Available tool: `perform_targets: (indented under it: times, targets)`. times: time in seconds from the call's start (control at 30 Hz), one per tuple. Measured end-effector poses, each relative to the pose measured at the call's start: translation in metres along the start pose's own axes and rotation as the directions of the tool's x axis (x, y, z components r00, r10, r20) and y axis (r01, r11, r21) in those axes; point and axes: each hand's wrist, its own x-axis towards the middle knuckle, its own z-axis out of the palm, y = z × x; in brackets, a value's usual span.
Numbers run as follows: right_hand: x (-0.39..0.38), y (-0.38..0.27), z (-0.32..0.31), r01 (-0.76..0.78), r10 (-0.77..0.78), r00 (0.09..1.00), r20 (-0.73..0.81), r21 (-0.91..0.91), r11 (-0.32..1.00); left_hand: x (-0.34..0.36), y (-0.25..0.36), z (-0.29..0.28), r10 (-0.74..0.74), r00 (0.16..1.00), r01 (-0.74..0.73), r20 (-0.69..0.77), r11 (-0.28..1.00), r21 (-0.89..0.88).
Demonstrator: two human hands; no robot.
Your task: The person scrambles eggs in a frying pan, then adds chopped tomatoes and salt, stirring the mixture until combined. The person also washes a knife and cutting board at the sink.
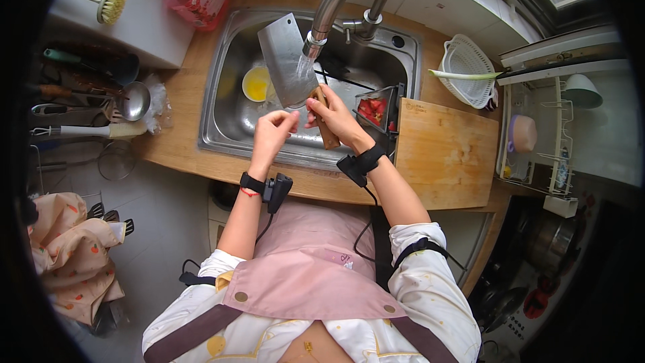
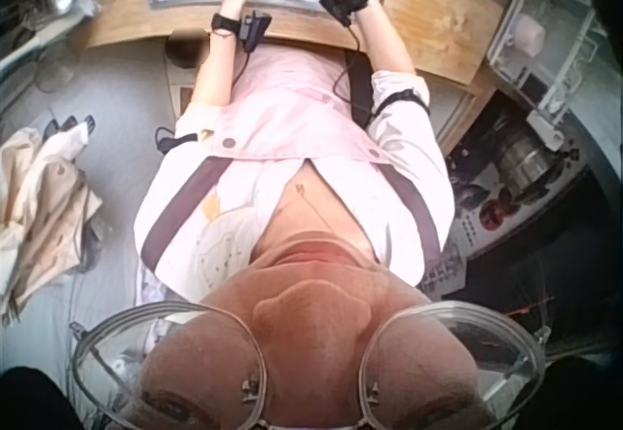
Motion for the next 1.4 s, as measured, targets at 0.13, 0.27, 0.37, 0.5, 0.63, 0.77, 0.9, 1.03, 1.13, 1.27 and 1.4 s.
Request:
perform_targets:
  times: [0.13,0.27,0.37,0.5,0.63,0.77,0.9,1.03,1.13,1.27,1.4]
  targets:
    - [-0.004,-0.011,0.004,0.1,-0.137,0.989,-0.062,-0.408,0.907,0.017,-0.001,0.002,-0.053,0.992,-0.006,-0.111,0.878,-0.478]
    - [-0.012,-0.013,0.009,0.336,-0.548,0.825,0.14,-0.901,0.276,0.046,-0.004,0.015,0.08,0.994,0.032,0.078,0.466,-0.884]
    - [-0.019,-0.015,0.008,0.251,-0.508,0.836,0.205,-0.968,0.022,0.069,-0.01,0.026,0.006,0.994,0.1,0.109,0.339,-0.935]
    - [-0.031,-0.022,0.005,0.24,-0.512,0.813,0.277,-0.961,-0.139,0.086,-0.016,0.034,-0.084,0.985,0.166,0.151,0.223,-0.961]
    - [-0.052,-0.036,-0.001,0.162,-0.458,0.854,0.246,-0.963,-0.216,0.093,-0.017,0.044,-0.215,0.954,0.242,0.208,0.146,-0.959]
    - [-0.077,-0.05,-0.01,0.125,-0.39,0.897,0.21,-0.965,-0.231,0.107,-0.028,0.047,-0.369,0.896,0.277,0.247,0.028,-0.961]
    - [-0.09,-0.055,-0.019,0.13,-0.326,0.924,0.2,-0.966,-0.224,0.109,-0.05,0.047,-0.376,0.905,0.263,0.199,0.126,-0.957]
    - [-0.078,-0.043,-0.018,0.188,-0.335,0.911,0.238,-0.966,-0.175,0.09,-0.06,0.053,-0.373,0.904,0.303,0.207,0.217,-0.928]
    - [-0.061,-0.03,-0.009,0.226,-0.353,0.903,0.244,-0.97,-0.091,0.076,-0.053,0.053,-0.445,0.867,0.368,0.223,0.273,-0.889]
    - [-0.047,-0.018,0.0,0.26,-0.387,0.886,0.257,-0.965,-0.044,0.076,-0.033,0.033,-0.523,0.849,0.279,0.073,0.325,-0.904]
    - [-0.041,-0.017,-0.001,0.287,-0.464,0.841,0.279,-0.956,-0.054,0.073,-0.018,0.019,-0.476,0.875,0.225,0.087,0.243,-0.944]
